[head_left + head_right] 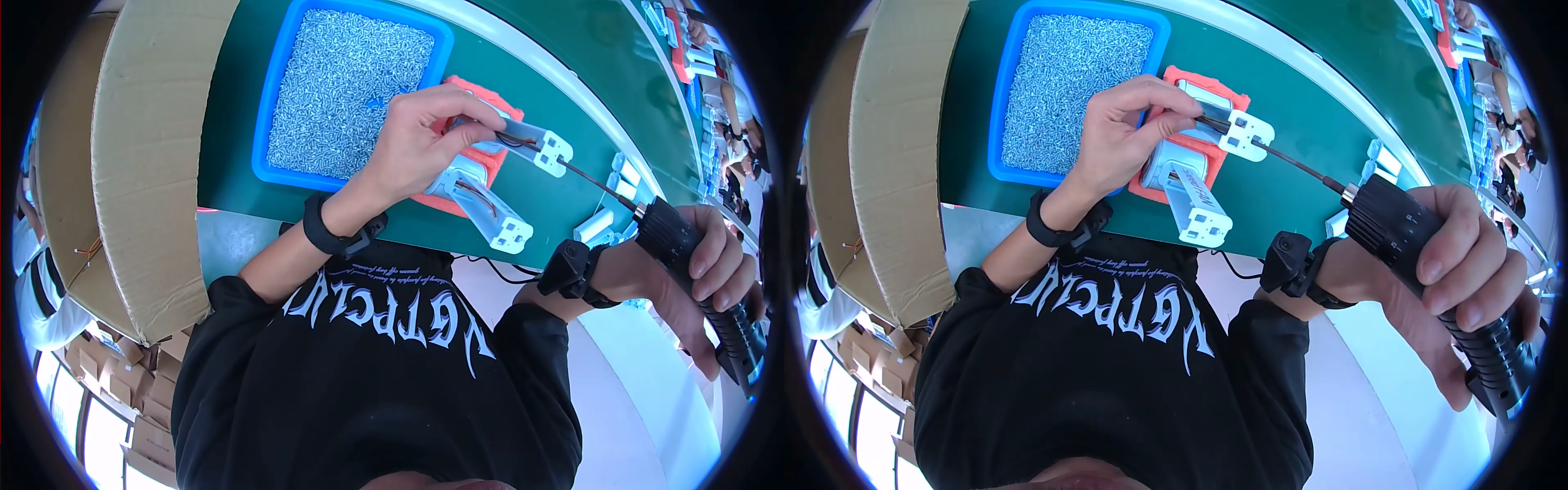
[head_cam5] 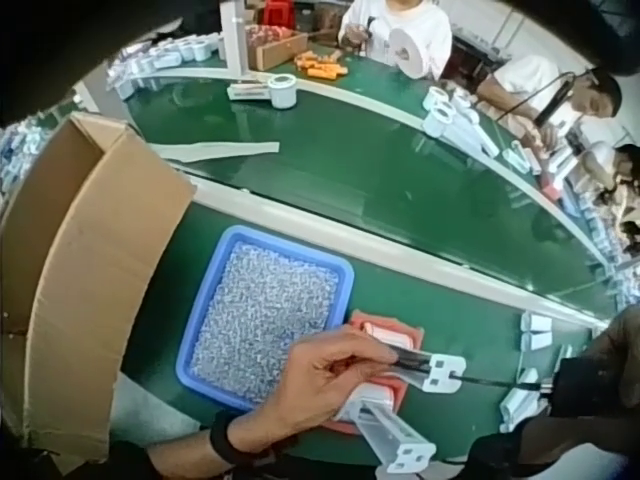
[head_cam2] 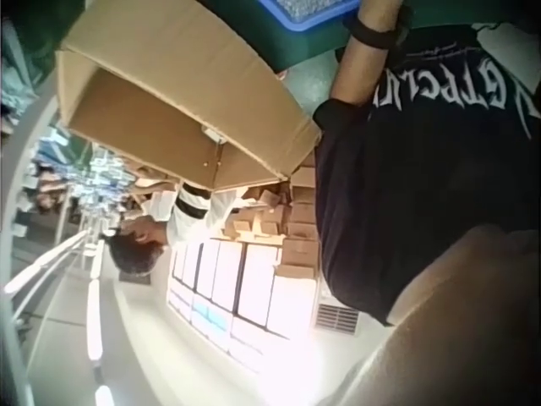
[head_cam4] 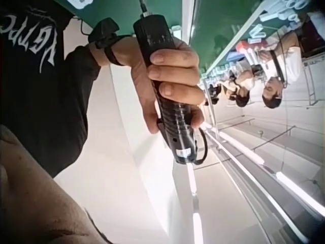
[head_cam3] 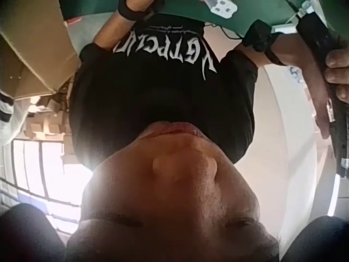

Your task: Assemble white plastic components using an electric screwdriver at a factory workstation.

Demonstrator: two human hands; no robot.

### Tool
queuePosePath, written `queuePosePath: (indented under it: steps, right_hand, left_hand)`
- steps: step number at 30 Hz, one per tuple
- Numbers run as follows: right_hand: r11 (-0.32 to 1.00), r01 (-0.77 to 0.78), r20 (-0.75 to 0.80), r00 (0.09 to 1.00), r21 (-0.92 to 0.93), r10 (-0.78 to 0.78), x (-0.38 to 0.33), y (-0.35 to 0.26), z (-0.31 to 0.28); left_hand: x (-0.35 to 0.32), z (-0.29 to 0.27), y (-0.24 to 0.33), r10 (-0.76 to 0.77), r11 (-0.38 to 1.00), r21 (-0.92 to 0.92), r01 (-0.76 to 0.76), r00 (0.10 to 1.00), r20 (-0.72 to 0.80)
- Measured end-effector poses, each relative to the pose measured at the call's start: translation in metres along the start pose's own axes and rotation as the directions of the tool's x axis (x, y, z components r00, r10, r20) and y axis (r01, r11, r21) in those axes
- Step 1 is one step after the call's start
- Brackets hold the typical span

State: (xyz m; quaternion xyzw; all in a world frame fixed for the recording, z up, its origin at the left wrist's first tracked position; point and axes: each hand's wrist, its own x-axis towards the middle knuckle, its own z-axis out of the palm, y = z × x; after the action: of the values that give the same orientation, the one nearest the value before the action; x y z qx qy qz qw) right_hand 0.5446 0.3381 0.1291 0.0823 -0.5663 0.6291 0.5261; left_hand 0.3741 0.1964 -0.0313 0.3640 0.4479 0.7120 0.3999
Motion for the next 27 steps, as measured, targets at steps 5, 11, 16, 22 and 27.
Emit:
queuePosePath:
  steps: [5,11,16,22,27]
  right_hand:
    - [1.000,0.006,0.002,1.000,-0.008,-0.006,0.002,-0.005,-0.004]
    - [0.998,-0.049,-0.013,0.999,0.033,0.050,0.004,-0.004,-0.002]
    - [0.998,-0.063,0.025,0.998,0.003,0.063,0.005,0.000,0.002]
    - [0.992,-0.027,0.134,0.990,-0.122,0.043,-0.003,0.016,0.020]
    - [0.988,-0.073,0.286,0.952,-0.138,0.111,0.000,0.020,0.020]
  left_hand:
    - [0.004,-0.004,0.007,0.018,0.990,0.137,-0.029,0.996,0.084]
    - [0.004,-0.006,0.011,-0.109,0.993,0.051,0.104,0.990,0.089]
    - [0.002,-0.001,0.012,0.040,0.979,0.194,-0.067,0.989,0.141]
    - [0.004,-0.008,0.010,0.141,0.827,0.521,-0.213,0.975,0.174]
    - [0.001,-0.008,-0.003,0.097,0.793,0.568,-0.219,0.967,0.237]
